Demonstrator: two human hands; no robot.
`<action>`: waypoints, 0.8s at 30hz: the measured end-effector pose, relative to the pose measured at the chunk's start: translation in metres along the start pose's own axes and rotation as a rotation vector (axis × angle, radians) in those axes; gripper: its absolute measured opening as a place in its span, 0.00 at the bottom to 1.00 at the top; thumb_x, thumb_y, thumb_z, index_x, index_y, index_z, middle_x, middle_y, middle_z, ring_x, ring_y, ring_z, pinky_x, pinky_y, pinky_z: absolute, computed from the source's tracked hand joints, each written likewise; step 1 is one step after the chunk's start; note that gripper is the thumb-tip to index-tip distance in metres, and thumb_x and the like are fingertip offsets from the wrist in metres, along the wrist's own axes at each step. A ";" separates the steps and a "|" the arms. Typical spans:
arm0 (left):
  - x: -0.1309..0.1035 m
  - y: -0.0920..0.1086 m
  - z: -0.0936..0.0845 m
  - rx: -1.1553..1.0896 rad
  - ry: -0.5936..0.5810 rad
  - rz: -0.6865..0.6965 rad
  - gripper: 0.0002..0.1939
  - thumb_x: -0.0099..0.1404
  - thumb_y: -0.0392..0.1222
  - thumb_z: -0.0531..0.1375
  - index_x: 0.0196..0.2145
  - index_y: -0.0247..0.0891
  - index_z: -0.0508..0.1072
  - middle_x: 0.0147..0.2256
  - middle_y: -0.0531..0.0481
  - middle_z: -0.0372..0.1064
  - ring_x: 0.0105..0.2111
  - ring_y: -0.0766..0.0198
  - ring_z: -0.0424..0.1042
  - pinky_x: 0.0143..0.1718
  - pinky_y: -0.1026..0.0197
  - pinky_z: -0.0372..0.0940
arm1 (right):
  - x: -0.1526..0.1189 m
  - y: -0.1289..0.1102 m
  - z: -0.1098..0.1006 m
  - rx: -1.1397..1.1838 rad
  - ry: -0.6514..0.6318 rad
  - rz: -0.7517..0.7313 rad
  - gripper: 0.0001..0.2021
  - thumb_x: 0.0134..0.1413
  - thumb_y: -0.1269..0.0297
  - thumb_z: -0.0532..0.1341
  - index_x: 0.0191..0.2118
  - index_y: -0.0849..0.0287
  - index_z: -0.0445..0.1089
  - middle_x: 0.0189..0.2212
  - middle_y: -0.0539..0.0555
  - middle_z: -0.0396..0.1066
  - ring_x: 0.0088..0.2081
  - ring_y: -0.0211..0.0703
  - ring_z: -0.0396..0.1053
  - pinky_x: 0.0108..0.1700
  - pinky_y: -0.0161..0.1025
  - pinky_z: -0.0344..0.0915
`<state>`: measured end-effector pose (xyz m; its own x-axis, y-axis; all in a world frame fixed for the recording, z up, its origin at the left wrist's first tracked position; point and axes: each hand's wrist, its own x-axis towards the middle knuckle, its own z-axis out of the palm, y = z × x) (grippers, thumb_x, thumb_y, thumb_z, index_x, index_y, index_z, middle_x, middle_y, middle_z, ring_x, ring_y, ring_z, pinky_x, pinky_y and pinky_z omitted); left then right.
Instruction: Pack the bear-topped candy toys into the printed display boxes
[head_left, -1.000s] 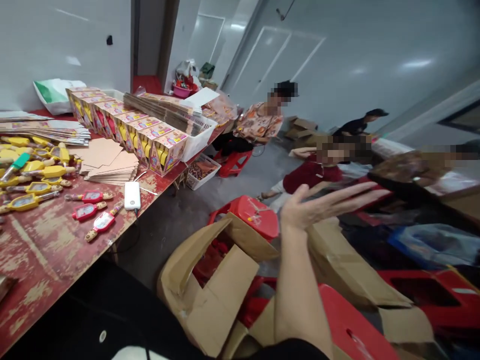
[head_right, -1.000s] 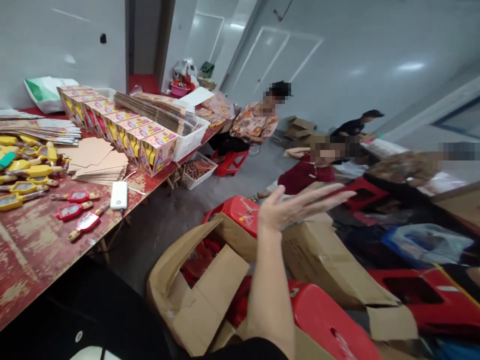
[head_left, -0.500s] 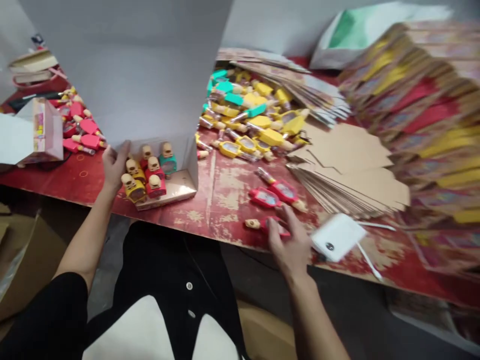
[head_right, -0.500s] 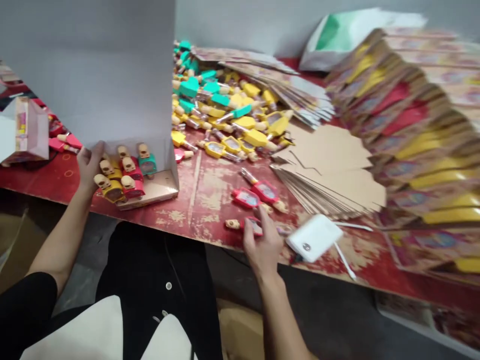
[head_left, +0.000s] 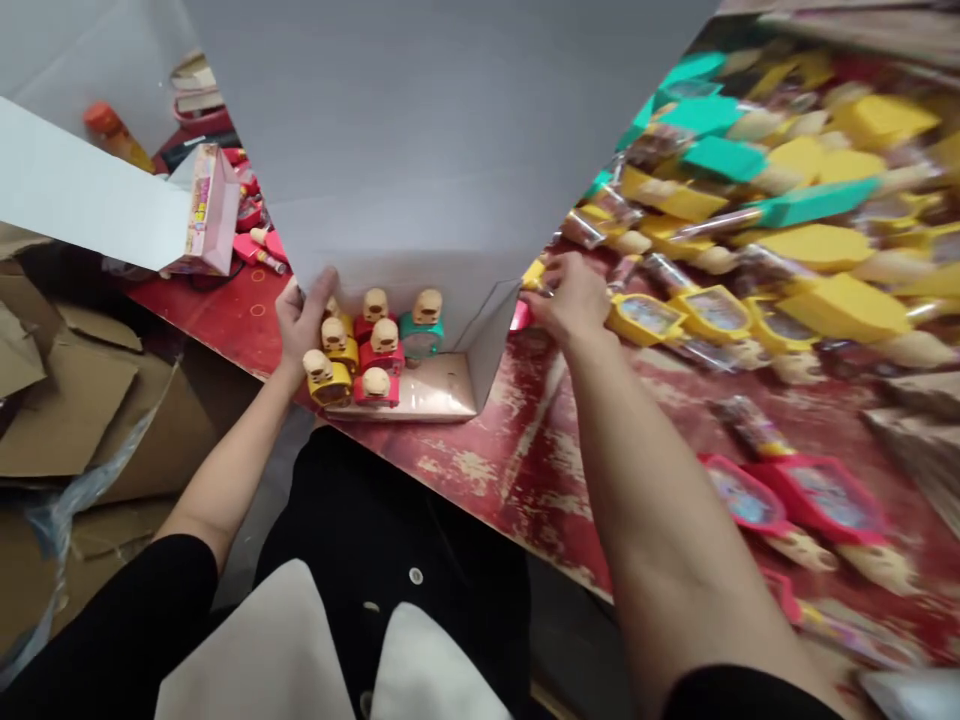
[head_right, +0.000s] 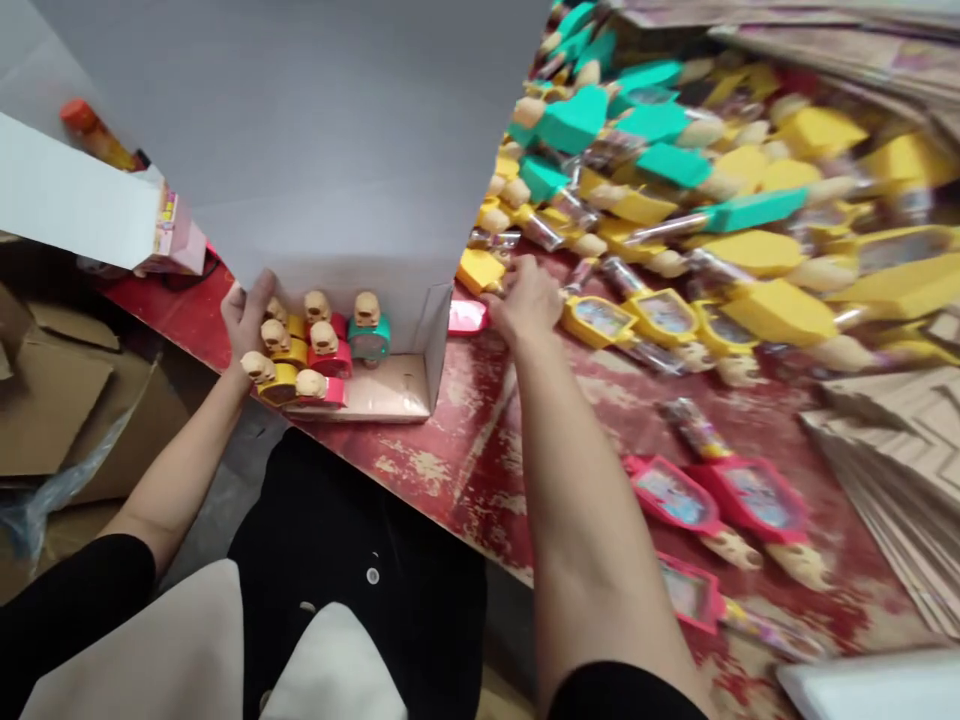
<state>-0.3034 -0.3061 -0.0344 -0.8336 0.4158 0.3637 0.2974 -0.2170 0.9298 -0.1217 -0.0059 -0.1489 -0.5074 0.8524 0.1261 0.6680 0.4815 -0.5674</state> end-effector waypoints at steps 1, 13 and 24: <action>0.000 0.000 0.000 -0.010 0.001 -0.008 0.27 0.57 0.69 0.67 0.31 0.40 0.76 0.31 0.48 0.74 0.35 0.60 0.76 0.37 0.59 0.72 | 0.000 0.002 -0.001 -0.009 -0.034 0.069 0.24 0.59 0.53 0.63 0.54 0.66 0.68 0.42 0.64 0.70 0.47 0.53 0.67 0.55 0.54 0.62; 0.002 0.014 -0.014 0.025 0.019 0.035 0.28 0.58 0.65 0.69 0.22 0.40 0.65 0.19 0.57 0.60 0.20 0.70 0.58 0.23 0.62 0.56 | -0.076 0.025 -0.034 -0.044 0.088 -0.196 0.25 0.60 0.54 0.56 0.57 0.66 0.71 0.53 0.70 0.67 0.54 0.60 0.64 0.59 0.59 0.62; -0.012 0.039 -0.016 0.203 0.148 -0.102 0.22 0.56 0.60 0.69 0.20 0.44 0.69 0.18 0.55 0.62 0.18 0.66 0.57 0.20 0.59 0.54 | 0.172 -0.022 -0.060 0.037 0.277 -0.272 0.39 0.54 0.49 0.65 0.66 0.68 0.61 0.64 0.75 0.57 0.65 0.61 0.57 0.65 0.58 0.55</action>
<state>-0.2887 -0.3335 -0.0032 -0.9187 0.2893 0.2688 0.2829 0.0073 0.9591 -0.1913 0.1426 -0.0661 -0.4938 0.7196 0.4882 0.5064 0.6943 -0.5113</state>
